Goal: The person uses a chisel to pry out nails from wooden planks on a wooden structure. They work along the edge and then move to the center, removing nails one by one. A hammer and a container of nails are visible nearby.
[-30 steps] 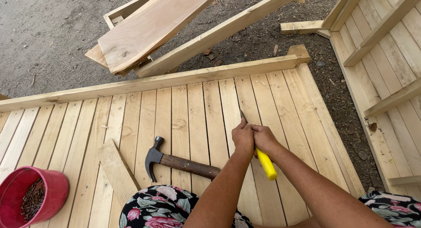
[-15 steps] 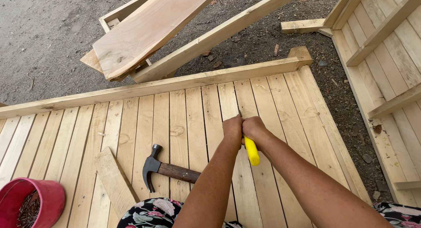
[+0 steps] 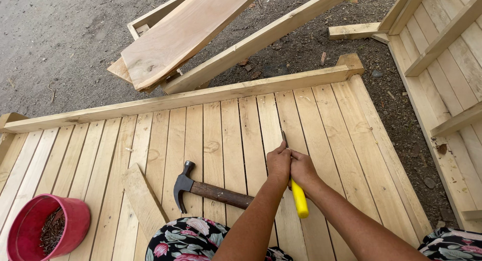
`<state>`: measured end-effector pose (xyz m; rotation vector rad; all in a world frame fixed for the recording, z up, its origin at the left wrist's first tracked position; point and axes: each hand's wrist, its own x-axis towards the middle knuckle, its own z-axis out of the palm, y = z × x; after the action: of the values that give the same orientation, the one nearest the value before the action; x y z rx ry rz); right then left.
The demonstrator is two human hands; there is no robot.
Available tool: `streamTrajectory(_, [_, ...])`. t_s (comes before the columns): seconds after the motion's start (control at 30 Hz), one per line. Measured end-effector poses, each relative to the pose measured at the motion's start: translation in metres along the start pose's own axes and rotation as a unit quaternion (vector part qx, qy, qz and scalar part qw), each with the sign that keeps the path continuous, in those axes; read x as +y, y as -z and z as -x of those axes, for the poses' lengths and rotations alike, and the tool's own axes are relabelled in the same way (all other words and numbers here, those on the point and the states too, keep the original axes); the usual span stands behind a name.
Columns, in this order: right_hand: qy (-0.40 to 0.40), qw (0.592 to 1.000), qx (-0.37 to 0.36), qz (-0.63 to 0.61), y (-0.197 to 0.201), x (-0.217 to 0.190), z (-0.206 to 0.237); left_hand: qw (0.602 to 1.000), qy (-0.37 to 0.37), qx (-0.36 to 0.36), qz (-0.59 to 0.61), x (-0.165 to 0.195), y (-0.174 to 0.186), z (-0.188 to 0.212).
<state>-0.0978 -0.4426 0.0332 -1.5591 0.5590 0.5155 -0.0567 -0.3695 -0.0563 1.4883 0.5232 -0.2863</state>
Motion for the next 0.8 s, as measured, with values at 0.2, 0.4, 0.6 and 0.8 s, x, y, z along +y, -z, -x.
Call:
streamTrajectory(0.2, [0.005,0.999,-0.022,0.026,0.015,-0.007,-0.006,1.0,-0.001,0.027,0.006,0.012,-0.013,0.012])
streamTrajectory(0.4, [-0.003,0.996,-0.017,0.083,0.019,-0.018,-0.01,0.999,0.018,0.041,0.023,0.015,-0.019,0.003])
streamTrajectory(0.6, [-0.013,0.993,0.009,0.116,0.006,-0.035,-0.024,0.998,0.029,0.016,0.047,0.033,-0.011,-0.013])
streamTrajectory(0.8, [-0.041,0.997,0.044,0.047,-0.01,-0.048,-0.057,0.991,0.111,0.008,0.068,0.064,0.005,-0.022])
